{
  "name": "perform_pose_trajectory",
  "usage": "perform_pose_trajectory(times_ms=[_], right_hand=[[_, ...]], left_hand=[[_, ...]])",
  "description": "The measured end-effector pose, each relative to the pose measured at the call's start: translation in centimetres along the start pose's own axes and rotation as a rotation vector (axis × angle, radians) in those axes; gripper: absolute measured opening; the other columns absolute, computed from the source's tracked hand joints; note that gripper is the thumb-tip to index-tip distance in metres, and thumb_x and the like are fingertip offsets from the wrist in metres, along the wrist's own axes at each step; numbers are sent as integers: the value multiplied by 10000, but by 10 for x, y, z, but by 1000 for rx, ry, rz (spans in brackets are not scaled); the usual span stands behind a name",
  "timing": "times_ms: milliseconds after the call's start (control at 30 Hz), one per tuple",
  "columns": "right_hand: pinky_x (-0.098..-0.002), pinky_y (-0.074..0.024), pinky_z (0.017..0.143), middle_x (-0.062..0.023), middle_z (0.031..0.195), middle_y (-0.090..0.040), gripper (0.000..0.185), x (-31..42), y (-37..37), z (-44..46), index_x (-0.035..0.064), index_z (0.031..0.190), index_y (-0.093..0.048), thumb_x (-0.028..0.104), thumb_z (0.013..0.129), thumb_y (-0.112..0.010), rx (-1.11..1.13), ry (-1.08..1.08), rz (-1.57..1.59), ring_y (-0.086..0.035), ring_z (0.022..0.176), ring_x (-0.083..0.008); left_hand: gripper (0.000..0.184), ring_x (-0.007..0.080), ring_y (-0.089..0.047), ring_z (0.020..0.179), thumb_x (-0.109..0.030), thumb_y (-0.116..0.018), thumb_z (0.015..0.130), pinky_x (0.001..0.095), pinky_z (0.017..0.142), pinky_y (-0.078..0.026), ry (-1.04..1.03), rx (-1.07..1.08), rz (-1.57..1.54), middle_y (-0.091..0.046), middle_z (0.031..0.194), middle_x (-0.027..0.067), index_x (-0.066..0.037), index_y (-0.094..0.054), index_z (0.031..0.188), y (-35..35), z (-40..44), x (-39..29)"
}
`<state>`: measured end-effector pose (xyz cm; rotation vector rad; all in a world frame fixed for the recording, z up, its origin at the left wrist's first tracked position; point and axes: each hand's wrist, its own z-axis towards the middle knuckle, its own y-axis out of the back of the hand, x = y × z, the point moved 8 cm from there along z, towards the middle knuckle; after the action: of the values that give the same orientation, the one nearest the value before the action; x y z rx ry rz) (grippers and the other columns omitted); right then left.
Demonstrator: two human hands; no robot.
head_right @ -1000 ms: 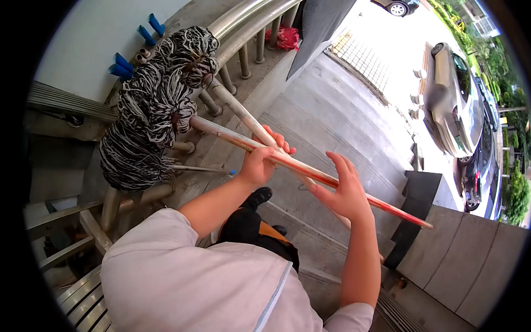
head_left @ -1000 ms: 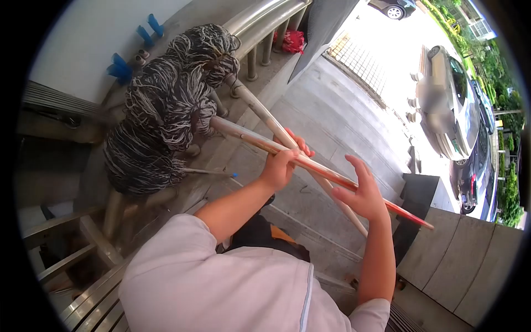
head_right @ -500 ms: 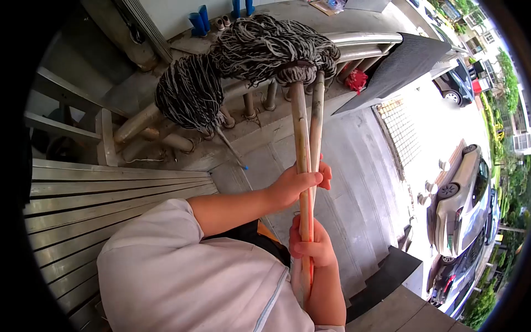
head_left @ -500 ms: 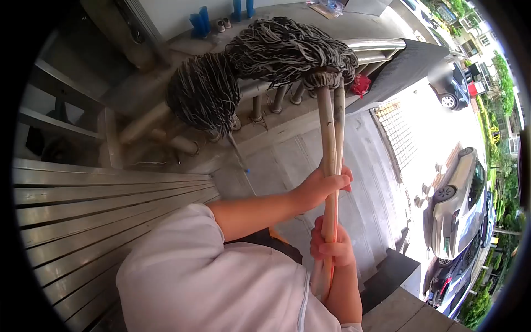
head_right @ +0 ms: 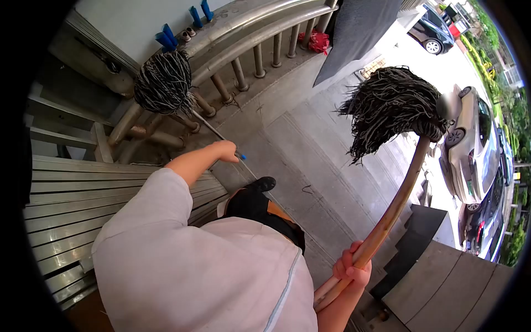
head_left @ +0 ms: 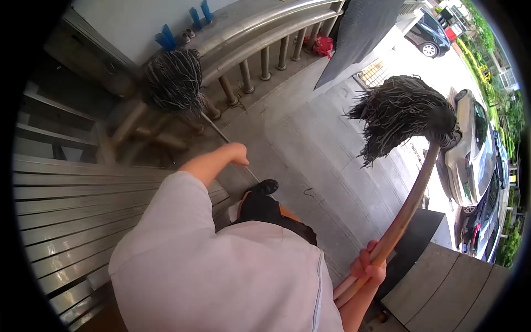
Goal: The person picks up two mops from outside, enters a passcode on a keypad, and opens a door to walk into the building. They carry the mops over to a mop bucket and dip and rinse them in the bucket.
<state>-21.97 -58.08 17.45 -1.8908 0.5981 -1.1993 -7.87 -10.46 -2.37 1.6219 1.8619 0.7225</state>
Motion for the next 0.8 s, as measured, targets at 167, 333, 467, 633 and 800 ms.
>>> perform_pose_trajectory(times_ms=[167,333,467,633,800], right_hand=[[-278,-329,416,-28,633,-418,400,-24,67,-50,75,1016,-458,5,637,-566,-505,-6,-119,-380,450,-126],[-296,-370,434,-29,640,-441,285,-87,132,-139,92,925,-478,18,661,-557,-905,-272,-159,-419,473,-147],[-302,-393,453,-22,646,-458,238,-161,139,-197,101,903,-494,35,684,-561,-1056,-314,128,-432,491,-141],[-299,-409,448,-21,624,-453,191,-260,105,-218,104,864,-500,36,701,-571,-1223,-262,435,-442,477,-139],[-307,-412,440,-23,590,-433,176,-340,96,-220,88,832,-482,23,688,-561,-1211,-143,640,-440,454,-140]], left_hand=[[382,284,-442,1233,-150,-641,780,475,1009,-341,147,-26,608,-548,1286,105,-73,-657,1153,85,-10,67],[460,277,-517,1204,-169,-648,795,427,989,-379,364,27,666,-565,1297,96,-85,-597,1245,60,26,152],[311,251,-610,1126,-172,-527,889,410,874,-494,360,138,613,-643,1210,90,-104,-679,1152,64,45,161],[296,303,-637,1057,-136,-631,795,394,858,-526,168,41,650,-660,1137,150,-51,-693,1072,162,18,35],[390,402,-608,956,-370,-641,829,460,812,-479,-182,-270,511,-648,975,231,1,-648,947,261,19,-103]])
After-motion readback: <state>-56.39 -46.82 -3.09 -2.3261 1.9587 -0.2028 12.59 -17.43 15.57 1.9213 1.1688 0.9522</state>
